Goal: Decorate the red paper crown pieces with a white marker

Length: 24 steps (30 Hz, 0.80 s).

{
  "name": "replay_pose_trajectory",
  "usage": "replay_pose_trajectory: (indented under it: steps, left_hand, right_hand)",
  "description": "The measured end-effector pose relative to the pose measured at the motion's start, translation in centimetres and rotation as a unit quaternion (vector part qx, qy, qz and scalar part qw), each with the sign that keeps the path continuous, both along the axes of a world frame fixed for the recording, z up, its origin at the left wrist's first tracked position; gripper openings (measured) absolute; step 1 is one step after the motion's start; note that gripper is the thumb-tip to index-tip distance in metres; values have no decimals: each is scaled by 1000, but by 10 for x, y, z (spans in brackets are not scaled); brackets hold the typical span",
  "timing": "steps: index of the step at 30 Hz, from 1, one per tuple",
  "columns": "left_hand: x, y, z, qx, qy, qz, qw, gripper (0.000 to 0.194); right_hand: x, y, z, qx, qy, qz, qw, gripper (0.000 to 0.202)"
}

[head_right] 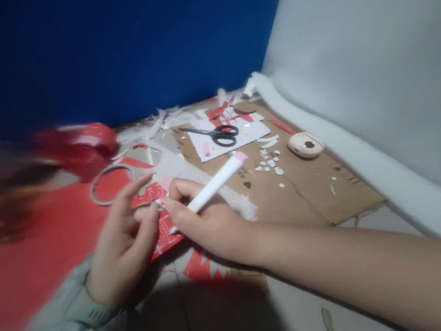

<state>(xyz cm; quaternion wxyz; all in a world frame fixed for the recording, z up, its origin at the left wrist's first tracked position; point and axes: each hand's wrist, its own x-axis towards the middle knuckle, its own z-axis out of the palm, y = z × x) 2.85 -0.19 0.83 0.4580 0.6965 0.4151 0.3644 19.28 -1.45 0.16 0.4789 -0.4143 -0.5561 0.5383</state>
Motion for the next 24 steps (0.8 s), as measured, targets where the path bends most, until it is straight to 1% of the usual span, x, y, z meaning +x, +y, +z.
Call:
replay_pose_trajectory:
  steps: [8,14,20,24]
  left_hand:
    - [1,0,0,-5,-14,5,1000,40]
    - [0,1,-1,-5,-10,0,1000,40]
    - [0,0,1,-27,-21,-2,999,40]
    - [1,0,1,-21,-22,0,1000,40]
  right_hand:
    - [-1,1,2,-10,21,3,1000,31]
    - [-1,0,2,-12,11,4,1000,31]
    - [-1,0,4,-5,-9,6,1000,30]
    - [-1,1,4,-2,-2,5,1000,31]
